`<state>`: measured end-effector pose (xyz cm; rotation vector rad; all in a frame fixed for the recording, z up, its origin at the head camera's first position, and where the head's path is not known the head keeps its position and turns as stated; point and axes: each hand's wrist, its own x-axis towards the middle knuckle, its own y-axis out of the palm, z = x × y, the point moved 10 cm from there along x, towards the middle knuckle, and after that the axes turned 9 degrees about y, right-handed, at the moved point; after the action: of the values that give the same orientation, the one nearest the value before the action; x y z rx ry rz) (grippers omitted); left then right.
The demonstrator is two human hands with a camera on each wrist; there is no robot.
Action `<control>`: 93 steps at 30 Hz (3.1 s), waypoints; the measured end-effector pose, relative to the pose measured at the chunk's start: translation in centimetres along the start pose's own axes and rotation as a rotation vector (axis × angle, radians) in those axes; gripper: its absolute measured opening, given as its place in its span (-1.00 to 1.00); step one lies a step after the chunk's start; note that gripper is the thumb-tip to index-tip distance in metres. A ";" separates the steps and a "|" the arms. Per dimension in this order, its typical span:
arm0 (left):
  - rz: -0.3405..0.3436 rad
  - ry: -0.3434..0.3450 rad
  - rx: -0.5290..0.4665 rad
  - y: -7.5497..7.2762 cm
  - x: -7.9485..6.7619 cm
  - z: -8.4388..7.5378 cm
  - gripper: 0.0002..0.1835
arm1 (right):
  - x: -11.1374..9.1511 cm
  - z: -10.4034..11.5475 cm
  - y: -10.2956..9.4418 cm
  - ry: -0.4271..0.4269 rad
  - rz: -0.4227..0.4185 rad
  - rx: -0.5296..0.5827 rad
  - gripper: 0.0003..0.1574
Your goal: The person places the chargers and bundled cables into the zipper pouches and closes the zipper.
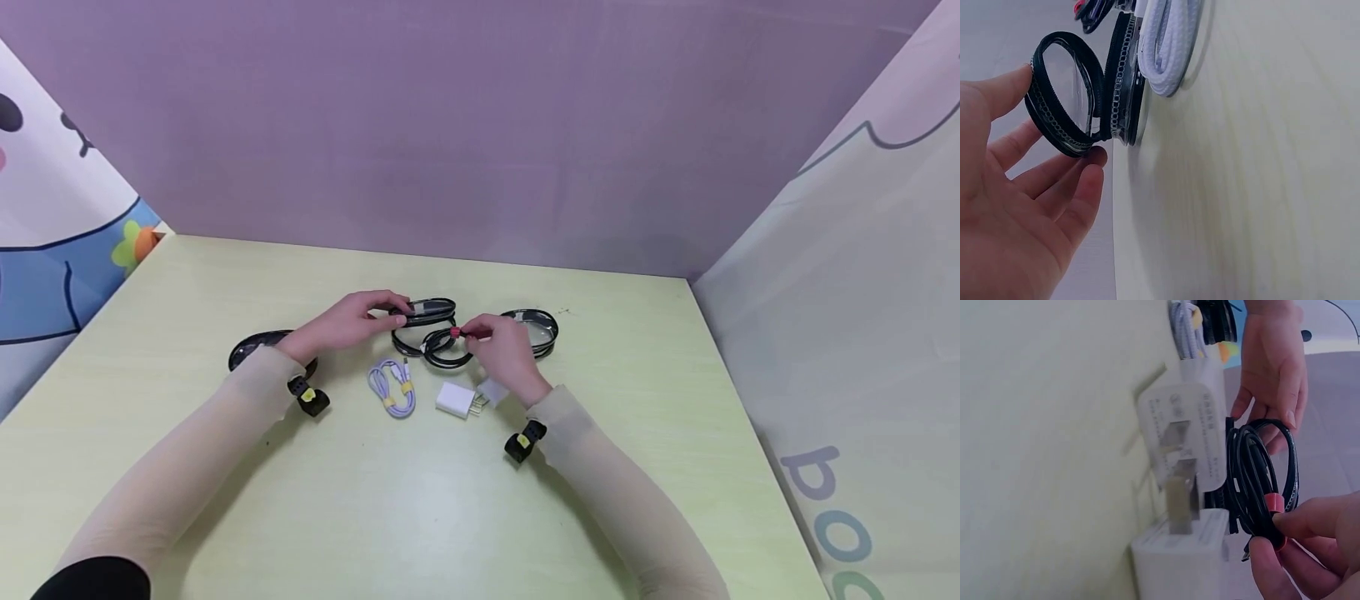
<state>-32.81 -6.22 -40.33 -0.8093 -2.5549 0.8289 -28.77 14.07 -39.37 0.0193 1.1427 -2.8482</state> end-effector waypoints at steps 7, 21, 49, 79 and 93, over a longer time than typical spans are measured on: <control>0.007 -0.020 -0.019 0.4 0.0 -0.1 -0.69 | 0.5 0.3 0.2 0.026 -0.021 0.045 -0.79; 0.015 -0.028 -0.027 0.7 0.2 -0.1 -0.64 | 1.5 -0.1 1.8 0.116 -0.015 0.095 -0.78; 0.006 -0.048 -0.054 0.5 0.0 0.5 -0.64 | 1.1 -0.3 3.6 0.057 0.204 0.149 -0.51; 0.019 -0.053 -0.072 0.9 -0.1 0.5 -0.62 | -5.0 -0.9 2.1 -0.054 0.334 0.258 -0.62; 0.029 -0.046 -0.123 1.3 0.0 0.7 -0.60 | -6.5 -0.2 2.7 -0.204 0.237 -0.081 -0.42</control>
<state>-32.59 -5.62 -41.70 -0.8752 -2.6622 0.7131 -22.05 12.68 -41.11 -0.1287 1.1292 -2.5296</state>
